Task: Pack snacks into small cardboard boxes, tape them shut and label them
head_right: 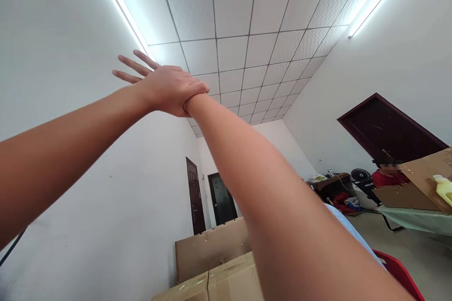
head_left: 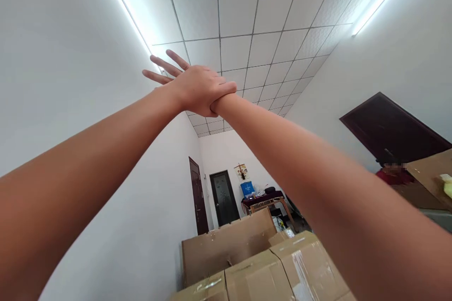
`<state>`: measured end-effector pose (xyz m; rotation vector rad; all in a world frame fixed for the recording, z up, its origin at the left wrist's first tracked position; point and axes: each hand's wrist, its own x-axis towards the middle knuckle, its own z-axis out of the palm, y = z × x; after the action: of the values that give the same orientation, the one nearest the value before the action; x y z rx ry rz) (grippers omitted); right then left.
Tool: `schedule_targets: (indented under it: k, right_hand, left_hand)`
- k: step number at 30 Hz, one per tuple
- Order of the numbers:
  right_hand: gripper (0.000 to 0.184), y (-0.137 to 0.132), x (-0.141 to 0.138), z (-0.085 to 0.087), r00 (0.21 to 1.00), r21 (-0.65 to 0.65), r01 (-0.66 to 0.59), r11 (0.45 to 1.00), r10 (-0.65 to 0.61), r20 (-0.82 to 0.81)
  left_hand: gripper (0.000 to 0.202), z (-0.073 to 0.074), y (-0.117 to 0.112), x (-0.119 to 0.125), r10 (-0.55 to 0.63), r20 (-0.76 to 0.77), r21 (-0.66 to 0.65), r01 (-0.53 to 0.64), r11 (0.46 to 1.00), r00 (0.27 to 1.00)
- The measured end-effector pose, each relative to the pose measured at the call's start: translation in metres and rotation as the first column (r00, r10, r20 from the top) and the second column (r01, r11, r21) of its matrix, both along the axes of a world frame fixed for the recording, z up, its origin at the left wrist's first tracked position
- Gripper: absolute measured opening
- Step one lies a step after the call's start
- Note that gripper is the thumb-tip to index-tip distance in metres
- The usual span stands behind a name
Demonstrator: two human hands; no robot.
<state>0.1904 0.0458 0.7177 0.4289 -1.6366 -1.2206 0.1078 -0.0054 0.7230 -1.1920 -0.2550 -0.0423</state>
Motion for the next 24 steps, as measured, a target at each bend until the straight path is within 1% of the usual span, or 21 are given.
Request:
schedule_targets:
  k: [1, 2, 4, 6, 7, 9, 10, 11, 12, 13, 14, 17, 20, 22, 24]
  right_hand:
    - [0.065, 0.002, 0.003, 0.006, 0.994, 0.067, 0.11, 0.992, -0.107, -0.035]
    - [0.064, 0.005, 0.004, 0.012, 0.98, 0.102, 0.19, 0.977, -0.181, -0.084]
    - [0.056, 0.011, 0.004, 0.02, 0.964, 0.094, 0.243, 0.965, -0.23, -0.133]
    - [0.044, 0.014, 0.0, 0.024, 0.974, 0.066, 0.209, 0.976, -0.201, -0.106]
    - [0.044, 0.014, -0.002, 0.026, 0.984, 0.049, 0.162, 0.986, -0.158, -0.086]
    - [0.061, 0.013, -0.009, 0.028, 0.996, 0.012, 0.044, 0.999, -0.043, -0.073]
    - [0.064, 0.013, -0.012, 0.029, 0.997, 0.003, -0.004, 1.0, 0.004, -0.081]
    - [0.061, 0.013, -0.016, 0.031, 0.995, 0.001, -0.036, 0.999, 0.036, -0.097]
    - [0.053, 0.014, -0.02, 0.033, 0.991, 0.005, -0.054, 0.999, 0.054, -0.124]
    - [0.041, 0.015, -0.024, 0.035, 0.985, 0.014, -0.06, 0.998, 0.062, -0.158]
    - [0.036, 0.016, -0.028, 0.039, 0.979, 0.02, -0.059, 0.998, 0.061, -0.195]
    - [0.049, 0.021, -0.039, 0.052, 0.958, 0.027, -0.056, 0.998, 0.061, -0.281]
    - [0.055, 0.023, -0.046, 0.062, 0.949, 0.085, -0.064, 0.994, 0.087, -0.304]
    - [0.056, 0.023, -0.049, 0.062, 0.948, 0.117, -0.064, 0.991, 0.097, -0.303]
    - [0.059, 0.021, -0.052, 0.055, 0.942, 0.1, -0.045, 0.994, 0.075, -0.327]
  left_hand:
    - [0.05, 0.004, 0.003, -0.001, 0.014, -0.017, 0.038, -0.013, 0.999, 1.0]
    - [0.05, 0.008, 0.007, -0.002, 0.023, -0.033, 0.068, -0.021, 0.997, 0.999]
    - [0.052, 0.015, 0.015, -0.004, 0.019, -0.062, 0.103, -0.012, 0.995, 0.998]
    - [0.052, 0.023, 0.021, -0.007, -0.004, -0.101, 0.117, 0.016, 0.993, 0.995]
    - [0.05, 0.026, 0.024, -0.01, -0.012, -0.119, 0.123, 0.026, 0.992, 0.993]
    - [0.045, 0.032, 0.026, -0.016, -0.012, -0.149, 0.131, 0.032, 0.991, 0.989]
    - [0.044, 0.035, 0.026, -0.019, -0.011, -0.161, 0.131, 0.033, 0.991, 0.987]
    - [0.043, 0.037, 0.025, -0.023, -0.013, -0.167, 0.126, 0.035, 0.991, 0.986]
    - [0.042, 0.04, 0.024, -0.028, -0.019, -0.167, 0.115, 0.039, 0.993, 0.986]
    - [0.042, 0.042, 0.023, -0.032, -0.03, -0.162, 0.099, 0.047, 0.994, 0.986]
    - [0.042, 0.044, 0.022, -0.037, -0.047, -0.151, 0.086, 0.061, 0.994, 0.987]
    - [0.041, 0.05, 0.018, -0.05, -0.089, -0.116, 0.091, 0.1, 0.991, 0.989]
    - [0.042, 0.054, 0.017, -0.06, -0.089, -0.093, 0.128, 0.101, 0.987, 0.992]
    - [0.045, 0.056, 0.018, -0.064, -0.099, -0.065, 0.139, 0.107, 0.984, 0.993]
    - [0.049, 0.056, 0.019, -0.067, -0.13, -0.036, 0.14, 0.134, 0.981, 0.991]
